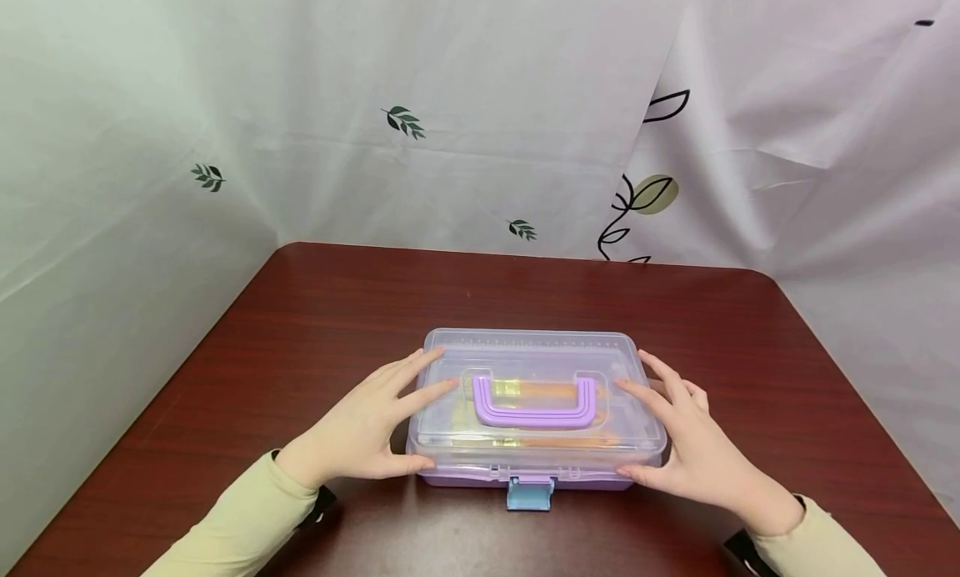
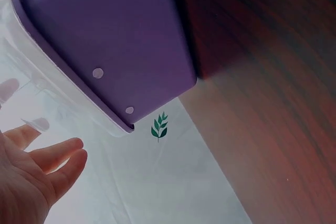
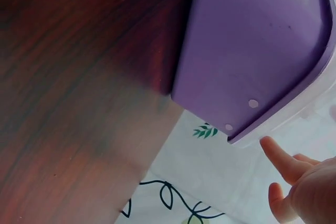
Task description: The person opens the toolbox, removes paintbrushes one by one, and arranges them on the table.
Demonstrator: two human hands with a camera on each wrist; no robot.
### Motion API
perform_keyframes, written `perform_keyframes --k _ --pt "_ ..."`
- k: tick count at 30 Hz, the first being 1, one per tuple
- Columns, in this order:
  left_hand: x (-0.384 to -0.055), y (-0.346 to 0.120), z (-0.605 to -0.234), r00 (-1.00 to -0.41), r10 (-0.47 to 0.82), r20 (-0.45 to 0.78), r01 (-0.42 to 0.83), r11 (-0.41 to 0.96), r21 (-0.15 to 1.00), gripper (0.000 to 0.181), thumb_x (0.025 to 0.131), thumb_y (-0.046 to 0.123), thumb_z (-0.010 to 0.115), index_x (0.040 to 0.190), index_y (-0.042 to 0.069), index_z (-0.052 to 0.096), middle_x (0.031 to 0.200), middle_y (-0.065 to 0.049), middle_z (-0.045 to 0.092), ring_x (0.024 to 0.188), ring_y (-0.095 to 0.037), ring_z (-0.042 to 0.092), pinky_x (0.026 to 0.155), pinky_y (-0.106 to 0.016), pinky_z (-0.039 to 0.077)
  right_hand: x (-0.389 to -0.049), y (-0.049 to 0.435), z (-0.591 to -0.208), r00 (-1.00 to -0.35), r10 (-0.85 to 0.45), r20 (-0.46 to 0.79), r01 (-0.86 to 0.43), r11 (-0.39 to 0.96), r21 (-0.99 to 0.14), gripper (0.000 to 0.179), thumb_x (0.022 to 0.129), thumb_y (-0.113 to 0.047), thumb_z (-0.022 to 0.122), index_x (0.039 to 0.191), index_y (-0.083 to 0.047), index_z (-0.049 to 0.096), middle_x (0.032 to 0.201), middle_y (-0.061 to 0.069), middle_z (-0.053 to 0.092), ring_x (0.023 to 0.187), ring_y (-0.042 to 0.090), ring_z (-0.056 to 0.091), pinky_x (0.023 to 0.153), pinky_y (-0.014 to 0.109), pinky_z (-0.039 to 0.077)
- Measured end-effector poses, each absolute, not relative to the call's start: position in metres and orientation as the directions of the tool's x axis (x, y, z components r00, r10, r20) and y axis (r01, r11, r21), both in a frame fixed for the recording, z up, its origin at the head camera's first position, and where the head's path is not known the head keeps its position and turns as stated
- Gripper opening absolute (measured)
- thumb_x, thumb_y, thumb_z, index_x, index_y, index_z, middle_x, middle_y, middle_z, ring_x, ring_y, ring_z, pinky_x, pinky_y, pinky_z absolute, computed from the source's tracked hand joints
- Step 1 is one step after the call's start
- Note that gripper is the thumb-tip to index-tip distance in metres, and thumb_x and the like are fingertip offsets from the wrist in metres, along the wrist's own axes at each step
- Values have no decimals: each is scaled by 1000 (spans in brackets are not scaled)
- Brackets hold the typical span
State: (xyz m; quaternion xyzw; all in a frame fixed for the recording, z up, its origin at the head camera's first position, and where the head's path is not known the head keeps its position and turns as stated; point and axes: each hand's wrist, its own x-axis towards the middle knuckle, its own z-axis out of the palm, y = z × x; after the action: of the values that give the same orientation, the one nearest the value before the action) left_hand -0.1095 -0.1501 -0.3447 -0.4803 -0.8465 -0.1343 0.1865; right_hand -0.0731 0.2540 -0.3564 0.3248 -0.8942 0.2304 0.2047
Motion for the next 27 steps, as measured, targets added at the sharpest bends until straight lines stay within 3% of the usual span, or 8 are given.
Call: perform_keyframes --k 11,21,27 --pt "-109 -151 -348 -482 749 454 857 510 68 80 74 59 70 140 19 46 149 -16 33 132 -36 39 101 -51 39 -73 253 -358 -701 -489 520 -683 671 -289 88 62 -58 81 132 -12 52 146 24 28 113 16 48 91 34 20" --pt "-111 -150 -350 -477 742 471 860 505 75 79 74 57 70 139 18 47 149 -17 33 132 -37 38 105 -49 35 -71 253 -359 -709 -477 519 -673 678 -296 88 63 -56 82 133 -12 51 146 24 29 114 14 47 89 39 22" --pt "-109 -148 -352 -474 732 490 862 499 88 74 81 62 60 138 17 47 148 -17 33 132 -38 37 105 -48 35 -71 251 -360 -714 -457 530 -668 672 -320 87 65 -61 77 132 -11 52 145 23 30 111 12 49 88 40 22"
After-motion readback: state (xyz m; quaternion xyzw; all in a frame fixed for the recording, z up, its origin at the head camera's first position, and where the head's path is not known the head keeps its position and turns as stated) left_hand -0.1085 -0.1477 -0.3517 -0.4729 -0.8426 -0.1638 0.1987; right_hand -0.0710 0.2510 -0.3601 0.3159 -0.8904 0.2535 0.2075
